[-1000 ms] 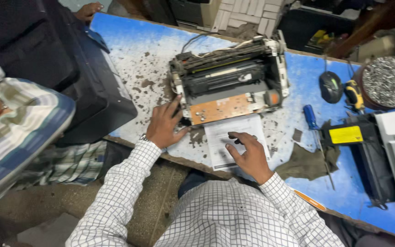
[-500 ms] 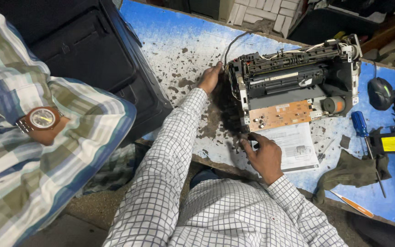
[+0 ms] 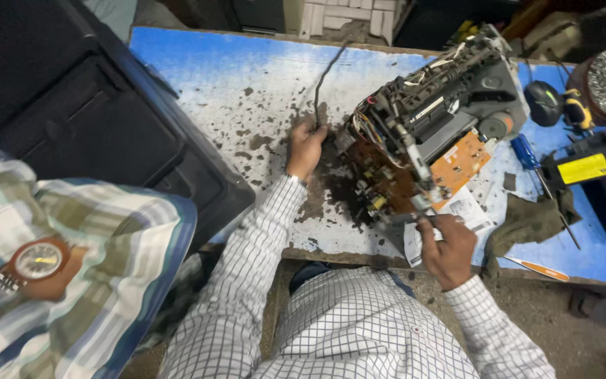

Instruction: The person disassembles a printer on a blue workbench, removing the top cover and a circuit board. They then reassemble the printer by placing the cover back on and reconnecting the power cable.

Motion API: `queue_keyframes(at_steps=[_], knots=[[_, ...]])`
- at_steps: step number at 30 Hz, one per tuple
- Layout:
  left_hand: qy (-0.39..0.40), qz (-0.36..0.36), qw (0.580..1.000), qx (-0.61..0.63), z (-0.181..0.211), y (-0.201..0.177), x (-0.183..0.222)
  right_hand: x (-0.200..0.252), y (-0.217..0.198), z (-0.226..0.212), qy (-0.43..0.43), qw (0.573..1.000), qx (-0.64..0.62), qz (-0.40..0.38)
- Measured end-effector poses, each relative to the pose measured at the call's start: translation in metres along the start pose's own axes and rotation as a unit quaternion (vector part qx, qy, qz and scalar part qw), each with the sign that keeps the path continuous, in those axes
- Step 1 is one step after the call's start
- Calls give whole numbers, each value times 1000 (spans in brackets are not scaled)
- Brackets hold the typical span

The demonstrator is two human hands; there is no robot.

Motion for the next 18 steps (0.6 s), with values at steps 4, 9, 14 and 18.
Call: queue_keyframes(at_steps=[4, 9, 14, 18], knots=[[20, -67, 997, 41, 68, 34, 60, -15, -77, 37, 59, 994, -47, 84], [107, -108, 987, 52, 133, 81, 75, -44, -112, 73, 101, 988, -75, 89], [142, -135, 978, 66, 154, 102, 66, -63, -122, 85, 110, 986, -100, 74], [140, -136, 979, 66, 159, 112, 66, -74, -138, 83, 148, 980, -99, 86]])
Point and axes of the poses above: each hand's wrist, its own x-axis away from the middle knuckle, its own y-axis out of the palm, z = x × y, the point moved 9 cm from there along -x, towards the middle knuckle, and after that the axes turned 1 degree about z, right-handed, at the moved point
